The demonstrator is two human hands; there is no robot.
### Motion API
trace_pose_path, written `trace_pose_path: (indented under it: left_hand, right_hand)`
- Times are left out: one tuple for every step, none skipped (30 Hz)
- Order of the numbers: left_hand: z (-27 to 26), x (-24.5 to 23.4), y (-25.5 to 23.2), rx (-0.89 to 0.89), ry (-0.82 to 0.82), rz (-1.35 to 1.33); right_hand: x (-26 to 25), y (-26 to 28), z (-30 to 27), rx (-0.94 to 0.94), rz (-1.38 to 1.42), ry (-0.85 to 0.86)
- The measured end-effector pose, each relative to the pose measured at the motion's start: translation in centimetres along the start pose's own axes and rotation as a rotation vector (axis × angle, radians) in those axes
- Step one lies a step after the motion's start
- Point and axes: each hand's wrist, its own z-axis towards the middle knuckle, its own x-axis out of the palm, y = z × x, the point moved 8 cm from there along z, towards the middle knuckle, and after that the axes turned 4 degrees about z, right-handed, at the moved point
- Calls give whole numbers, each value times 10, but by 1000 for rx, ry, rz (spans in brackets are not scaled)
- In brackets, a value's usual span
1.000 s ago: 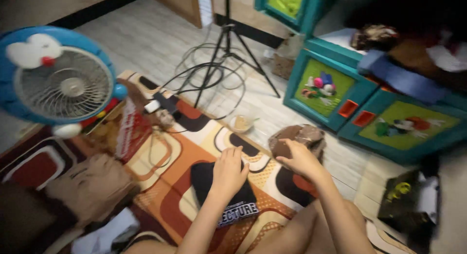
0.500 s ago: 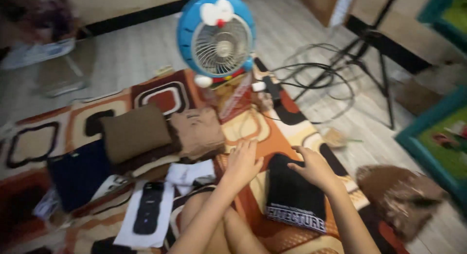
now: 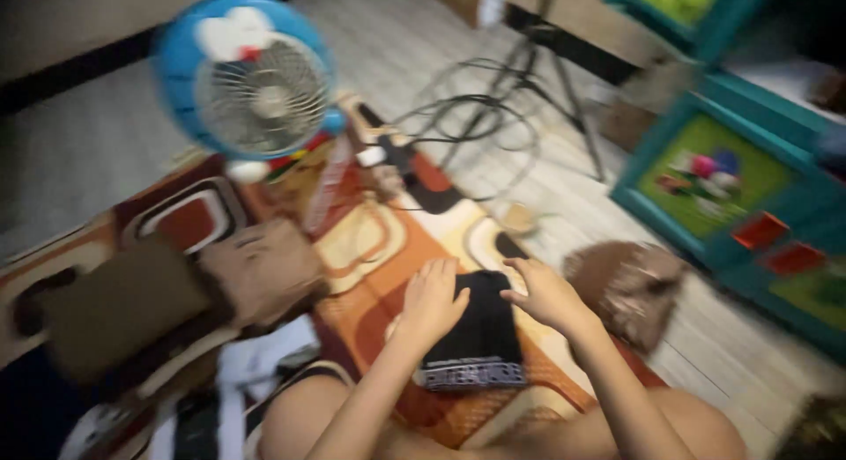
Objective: Folding various items of clothing including a t-shirt, a hoodie, and a collared shirt while sitting on the floor
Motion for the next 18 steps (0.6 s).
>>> trace_pose_path:
  left_hand:
    - [4, 3, -16, 35, 12, -11]
    - [8, 5, -30, 53, 38, -12]
    - [11, 7, -43, 71, 64, -13]
    - [12, 8, -55, 89, 72, -20]
    - [13, 9, -65, 103, 97, -34]
    - [12, 9, -71, 109, 117, -46]
    - [10, 5, -75, 117, 121, -52]
    - [8, -2, -76, 116, 97, -93]
    - [6, -10, -76, 115, 73, -134]
    - [3, -10, -70, 108, 71, -134]
    - [-1, -24, -64, 126, -112, -203]
    - [-9, -36, -57, 140, -292, -270]
    - [-12, -30, -48, 130, -292, -269]
    - [-20, -32, -35, 94, -411, -270]
    - [-30, -33, -22, 57, -529, -269]
    - [-36, -19, -17, 44, -526, -264]
    - [-43, -5, -13, 46, -532, -232]
    - [-49, 9, -10, 49, -539, -199]
  right_hand:
    - [-5, -15, -9, 35, 1, -16]
    - [-9, -28, -16, 69, -18, -12]
    - [-13, -40, -24, 104, -36, -8]
    - [-24, -45, -33, 124, -35, -13]
    - [-33, -48, -42, 134, 3, -14]
    - [-41, -48, -48, 134, 40, -12]
    - [-43, -57, -51, 144, 39, -14]
    - [-45, -64, -50, 128, 55, -23]
    - [-47, -69, -50, 111, 71, -31]
    - [-39, -82, -47, 106, 69, -27]
    - [-47, -89, -45, 33, 75, -226]
    - [-53, -97, -48, -39, 83, -421]
    - [-45, -83, -47, -44, 84, -413]
    - [-47, -66, -55, -97, 111, -573]
    - [-48, -49, -64, -147, 140, -734]
    - [-30, -40, -61, -152, 147, -721]
    - [-12, -28, -58, -211, 257, -686]
    - [6, -17, -55, -271, 367, -650]
